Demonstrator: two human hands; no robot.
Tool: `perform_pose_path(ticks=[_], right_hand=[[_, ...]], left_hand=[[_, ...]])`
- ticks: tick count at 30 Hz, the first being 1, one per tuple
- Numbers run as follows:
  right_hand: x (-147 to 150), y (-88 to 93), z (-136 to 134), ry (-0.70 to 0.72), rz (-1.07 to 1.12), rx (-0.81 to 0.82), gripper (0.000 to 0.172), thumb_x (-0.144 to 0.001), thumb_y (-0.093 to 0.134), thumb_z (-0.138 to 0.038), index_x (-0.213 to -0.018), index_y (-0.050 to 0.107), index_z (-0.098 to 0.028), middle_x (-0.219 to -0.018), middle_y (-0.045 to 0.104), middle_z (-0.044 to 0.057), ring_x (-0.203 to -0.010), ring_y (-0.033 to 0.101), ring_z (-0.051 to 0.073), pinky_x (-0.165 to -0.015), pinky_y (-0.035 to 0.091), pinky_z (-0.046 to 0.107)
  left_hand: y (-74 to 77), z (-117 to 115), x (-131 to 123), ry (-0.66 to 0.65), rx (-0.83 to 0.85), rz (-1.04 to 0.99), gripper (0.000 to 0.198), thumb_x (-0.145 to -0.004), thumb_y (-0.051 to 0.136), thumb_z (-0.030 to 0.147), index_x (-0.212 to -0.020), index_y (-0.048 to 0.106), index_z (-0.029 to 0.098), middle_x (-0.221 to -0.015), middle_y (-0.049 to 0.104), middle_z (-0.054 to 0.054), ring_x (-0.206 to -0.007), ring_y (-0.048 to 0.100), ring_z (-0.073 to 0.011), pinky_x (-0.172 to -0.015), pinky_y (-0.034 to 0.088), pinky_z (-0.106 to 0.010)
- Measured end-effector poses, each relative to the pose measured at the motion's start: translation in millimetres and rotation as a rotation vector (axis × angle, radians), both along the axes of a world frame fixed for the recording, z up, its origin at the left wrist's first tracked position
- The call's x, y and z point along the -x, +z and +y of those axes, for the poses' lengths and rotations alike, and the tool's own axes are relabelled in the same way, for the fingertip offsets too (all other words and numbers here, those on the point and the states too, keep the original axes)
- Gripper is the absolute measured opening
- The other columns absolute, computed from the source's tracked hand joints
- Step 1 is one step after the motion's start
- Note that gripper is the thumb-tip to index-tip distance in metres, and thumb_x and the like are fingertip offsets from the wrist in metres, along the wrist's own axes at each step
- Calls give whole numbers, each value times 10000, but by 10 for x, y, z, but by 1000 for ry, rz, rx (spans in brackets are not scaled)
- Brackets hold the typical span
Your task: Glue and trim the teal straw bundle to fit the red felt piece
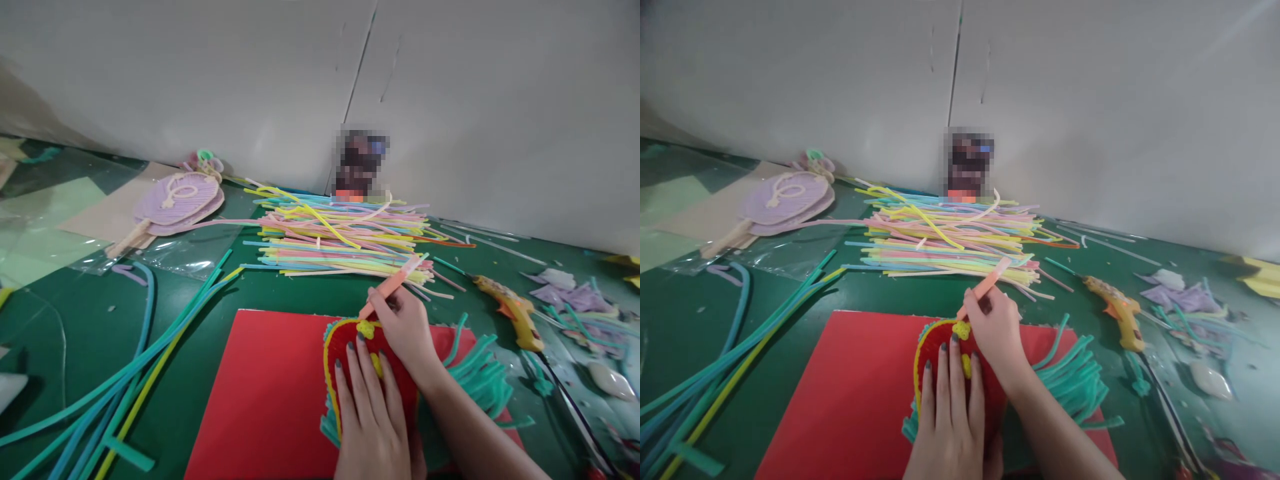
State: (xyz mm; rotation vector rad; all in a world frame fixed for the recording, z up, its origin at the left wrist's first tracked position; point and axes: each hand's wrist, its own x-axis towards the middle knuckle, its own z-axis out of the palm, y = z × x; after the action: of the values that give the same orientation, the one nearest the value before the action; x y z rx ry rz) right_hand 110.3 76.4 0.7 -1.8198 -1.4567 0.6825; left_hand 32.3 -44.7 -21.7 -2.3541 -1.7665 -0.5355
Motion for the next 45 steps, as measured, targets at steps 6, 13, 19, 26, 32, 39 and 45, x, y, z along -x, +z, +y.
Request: perform_pose_path(ticks=[6, 13, 19, 26, 32, 39, 45], right_hand=[[21, 35, -38, 40, -23, -111, 328, -791, 534, -442, -572, 525, -198, -479, 566, -1, -419, 468, 118, -429, 360, 235], [0, 23, -5, 17, -8, -39, 339, -776, 537, -452, -561, 537, -191, -480, 569, 5, -436, 470, 126, -439, 361, 244], [26, 182, 53, 81, 137, 16, 378, -787, 557, -520, -659, 610, -168, -537, 539, -4, -480, 446, 120, -445, 341, 247], [329, 245, 108, 401, 285, 147, 415, -880, 418, -551, -759, 571, -185, -619, 524, -16, -553, 439, 113, -516, 361, 235], [398, 183, 84, 463, 168, 245, 407, -875, 438, -543, -676, 503, -195, -599, 512, -29, -573, 460, 116, -555, 354, 236], [372, 179, 82, 492, 53, 258, 413, -868, 442, -536, -640, 485, -195, -565, 467, -41, -545, 417, 111, -517, 323, 236], [386, 176, 87, 519, -1, 239, 393, -873, 446, -493, -618, 479, -196, -542, 468, -41, -520, 400, 106, -493, 312, 232]], left_hand=[[-1, -1, -4, 6, 8, -13, 801, -649, 648, 579, -1237, 566, 41, -1304, 522, -239, -1240, 409, -427, -988, 328, -533], [9, -6, -11, 6, 22, -12, 802, -652, 649, 579, -1238, 565, 38, -1298, 528, -238, -1245, 401, -428, -998, 318, -533], [-2, -20, -39, 24, 33, -27, 792, -690, 618, 567, -1280, 530, 47, -1333, 497, -231, -1281, 353, -421, -1003, 317, -526], [35, -10, -43, 32, 39, -36, 708, -738, 588, 551, -1262, 558, 75, -1347, 495, -207, -1273, 371, -401, -1015, 297, -523], [50, -4, -37, -5, 38, -35, 671, -743, 580, 572, -1188, 617, 70, -1303, 538, -195, -1257, 390, -411, -1019, 278, -543], [55, 2, -42, 8, 36, -51, 624, -766, 586, 532, -1182, 625, 69, -1272, 568, -187, -1224, 434, -401, -1014, 294, -531], [37, 1, -43, -6, 25, -42, 632, -764, 578, 546, -1182, 626, 73, -1273, 566, -185, -1225, 429, -397, -1008, 291, -529]])
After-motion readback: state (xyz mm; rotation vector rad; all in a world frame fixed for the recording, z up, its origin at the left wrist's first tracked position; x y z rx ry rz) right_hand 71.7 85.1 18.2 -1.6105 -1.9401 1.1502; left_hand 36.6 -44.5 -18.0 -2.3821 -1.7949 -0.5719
